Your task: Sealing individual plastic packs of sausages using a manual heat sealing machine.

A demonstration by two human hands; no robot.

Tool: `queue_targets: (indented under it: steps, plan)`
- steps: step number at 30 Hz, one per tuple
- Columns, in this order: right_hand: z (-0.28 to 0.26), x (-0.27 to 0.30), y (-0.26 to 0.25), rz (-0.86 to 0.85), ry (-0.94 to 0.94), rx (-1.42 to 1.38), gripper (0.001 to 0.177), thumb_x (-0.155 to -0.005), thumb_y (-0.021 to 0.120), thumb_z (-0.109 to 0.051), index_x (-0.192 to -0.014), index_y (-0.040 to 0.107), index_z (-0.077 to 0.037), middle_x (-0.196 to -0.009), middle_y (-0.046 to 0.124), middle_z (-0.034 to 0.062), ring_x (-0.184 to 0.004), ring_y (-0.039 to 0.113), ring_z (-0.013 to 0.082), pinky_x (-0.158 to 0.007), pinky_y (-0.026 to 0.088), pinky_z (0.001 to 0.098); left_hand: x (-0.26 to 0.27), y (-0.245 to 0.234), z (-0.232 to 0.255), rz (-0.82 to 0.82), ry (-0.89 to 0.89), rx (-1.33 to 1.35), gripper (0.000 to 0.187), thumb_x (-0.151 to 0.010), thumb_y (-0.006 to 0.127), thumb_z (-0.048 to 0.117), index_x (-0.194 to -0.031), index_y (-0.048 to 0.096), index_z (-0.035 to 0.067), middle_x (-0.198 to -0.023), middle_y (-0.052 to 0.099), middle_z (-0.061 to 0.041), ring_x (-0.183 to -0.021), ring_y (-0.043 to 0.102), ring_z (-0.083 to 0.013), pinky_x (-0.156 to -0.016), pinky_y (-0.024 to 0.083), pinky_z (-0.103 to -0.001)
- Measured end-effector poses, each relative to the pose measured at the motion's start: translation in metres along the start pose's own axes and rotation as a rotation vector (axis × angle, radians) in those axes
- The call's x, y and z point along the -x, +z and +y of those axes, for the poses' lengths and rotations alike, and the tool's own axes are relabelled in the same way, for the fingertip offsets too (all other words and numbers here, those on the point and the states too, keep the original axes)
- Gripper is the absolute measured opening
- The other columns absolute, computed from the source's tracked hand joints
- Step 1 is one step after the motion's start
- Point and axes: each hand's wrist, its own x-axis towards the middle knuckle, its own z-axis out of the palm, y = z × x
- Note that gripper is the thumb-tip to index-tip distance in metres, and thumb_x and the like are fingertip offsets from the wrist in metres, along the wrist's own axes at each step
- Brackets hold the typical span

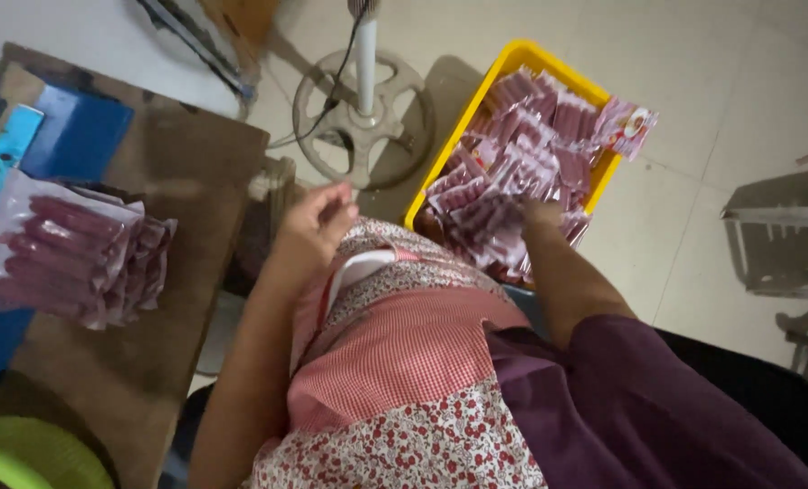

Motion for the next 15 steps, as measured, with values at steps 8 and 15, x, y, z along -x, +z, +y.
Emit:
queue_targets:
  steps: [8,15]
  plan:
    - [-0.044,0.116,-0.007,-0.383,-0.506,0.419,0.094,-0.085,0.068,-0.070,-0.155,0.028,-0.021,-0.137,0.068,0.0014,-0.123,0.067,0.0278,-0.103,0.055,0.0459,-0.013,0.005,-0.041,0.057,-0.103,-0.009,0.033,-0.091,0.075,0.020,-0.123,0.073,0.010,-0.114,0.075,-0.014,-0.106,0.069,-0.0230,-0.094,0.055,-0.038]
    - [-0.132,0.203,-0.008,-0.579,-0.961,0.269,0.050,-0.087,0.077,-0.036,-0.134,0.065,-0.024,-0.121,0.074,0.0091,-0.114,0.072,0.0267,-0.101,0.056,0.0404,0.019,-0.010,-0.016,0.125,-0.129,0.135,0.046,-0.090,0.074,0.016,-0.134,0.068,0.007,-0.125,0.073,-0.020,-0.113,0.070,-0.0290,-0.097,0.057,-0.042]
